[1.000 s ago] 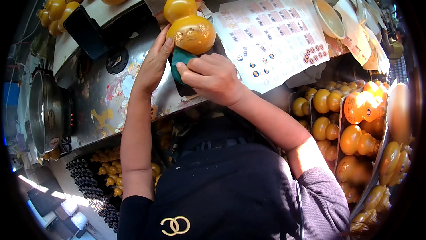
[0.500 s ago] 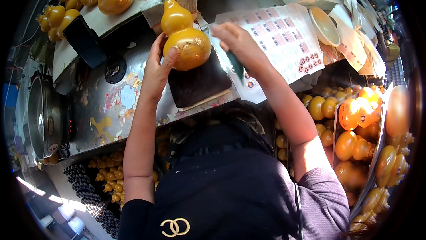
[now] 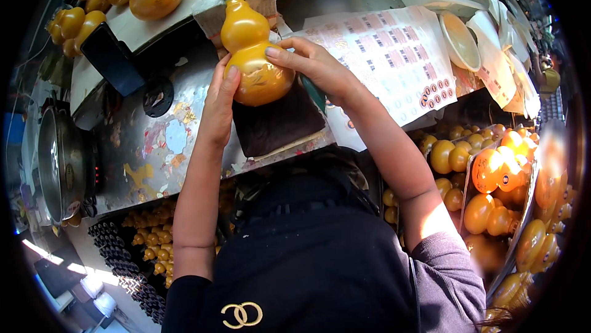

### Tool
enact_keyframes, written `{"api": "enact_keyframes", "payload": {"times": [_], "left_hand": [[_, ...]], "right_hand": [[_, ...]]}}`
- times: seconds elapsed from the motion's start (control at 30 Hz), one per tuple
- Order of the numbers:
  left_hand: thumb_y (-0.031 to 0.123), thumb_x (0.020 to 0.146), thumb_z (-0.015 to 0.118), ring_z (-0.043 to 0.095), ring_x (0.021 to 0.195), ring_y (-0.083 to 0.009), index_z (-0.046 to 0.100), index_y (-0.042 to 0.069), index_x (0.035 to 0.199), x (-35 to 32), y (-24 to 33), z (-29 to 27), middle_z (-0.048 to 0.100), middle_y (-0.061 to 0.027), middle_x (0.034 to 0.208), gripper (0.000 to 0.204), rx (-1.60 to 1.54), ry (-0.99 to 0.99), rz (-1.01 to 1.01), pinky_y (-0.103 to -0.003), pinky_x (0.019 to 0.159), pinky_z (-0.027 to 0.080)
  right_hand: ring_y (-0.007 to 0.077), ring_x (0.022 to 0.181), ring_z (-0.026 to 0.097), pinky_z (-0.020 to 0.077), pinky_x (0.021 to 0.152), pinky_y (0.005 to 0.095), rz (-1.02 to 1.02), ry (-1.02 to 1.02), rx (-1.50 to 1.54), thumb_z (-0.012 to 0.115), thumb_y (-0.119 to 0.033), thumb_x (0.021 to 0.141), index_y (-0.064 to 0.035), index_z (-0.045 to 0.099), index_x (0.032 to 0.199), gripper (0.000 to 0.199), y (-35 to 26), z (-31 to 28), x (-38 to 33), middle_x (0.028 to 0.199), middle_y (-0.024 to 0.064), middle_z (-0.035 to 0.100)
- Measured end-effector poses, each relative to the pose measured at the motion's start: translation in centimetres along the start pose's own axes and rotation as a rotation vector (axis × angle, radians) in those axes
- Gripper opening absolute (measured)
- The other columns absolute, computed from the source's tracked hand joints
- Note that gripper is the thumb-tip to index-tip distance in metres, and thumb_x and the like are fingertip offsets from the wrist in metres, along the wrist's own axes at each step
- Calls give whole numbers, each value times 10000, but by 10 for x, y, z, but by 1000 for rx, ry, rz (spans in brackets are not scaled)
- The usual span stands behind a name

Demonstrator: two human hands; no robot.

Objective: The person picks up yellow gourd-shaped objects one at a time, wipes each with a green cloth, and applies a small round sticker to the surface. The person then places the labeled gourd on a nearby shelf and repeats the process with additional gourds.

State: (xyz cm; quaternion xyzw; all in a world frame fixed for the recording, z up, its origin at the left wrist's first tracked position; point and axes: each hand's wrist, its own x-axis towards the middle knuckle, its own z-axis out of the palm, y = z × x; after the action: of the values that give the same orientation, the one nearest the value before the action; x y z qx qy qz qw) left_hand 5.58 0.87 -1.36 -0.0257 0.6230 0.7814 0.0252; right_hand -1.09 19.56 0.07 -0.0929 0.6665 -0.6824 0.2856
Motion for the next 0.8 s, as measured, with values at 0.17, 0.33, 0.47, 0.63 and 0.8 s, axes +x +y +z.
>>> {"api": "enact_keyframes", "payload": {"times": [0.17,0.33,0.47,0.63,0.8], "left_hand": [[445,988,420,433,1275,-192,294,-3,1429,0,0,0,460,-128,1358,641,-8,15,8,-315,1083,298],[517,964,442,376,1327,-211,230,-5,1465,-6,-11,-5,399,-141,1413,753,3,-8,129,-333,1113,256],[534,949,465,351,1345,-216,200,-3,1475,-6,-10,-11,373,-140,1433,797,140,-44,94,-339,1123,237],[514,961,454,338,1356,-217,180,1,1482,-8,-8,-9,363,-140,1442,781,114,-72,103,-337,1127,229],[405,1002,392,295,1386,-203,190,9,1488,-7,-7,-10,336,-115,1479,658,19,-83,66,-342,1148,192]], "right_hand": [[75,895,531,418,806,212,21,38,80,644,-452,879,-6,555,1227,573,0,3,1,1024,28,598],[78,859,505,409,767,215,11,-20,13,662,-474,855,-33,531,1296,637,10,-9,-7,977,20,566],[86,836,468,376,790,212,-54,-19,-75,717,-467,814,-40,557,1284,655,17,-12,-9,863,-12,472],[89,848,483,398,785,221,-65,-74,-9,735,-431,809,-68,516,1344,682,15,-16,-9,938,1,512],[90,896,484,391,827,224,-24,-131,115,750,-423,799,-67,495,1368,718,10,-16,-15,928,-3,513]]}}
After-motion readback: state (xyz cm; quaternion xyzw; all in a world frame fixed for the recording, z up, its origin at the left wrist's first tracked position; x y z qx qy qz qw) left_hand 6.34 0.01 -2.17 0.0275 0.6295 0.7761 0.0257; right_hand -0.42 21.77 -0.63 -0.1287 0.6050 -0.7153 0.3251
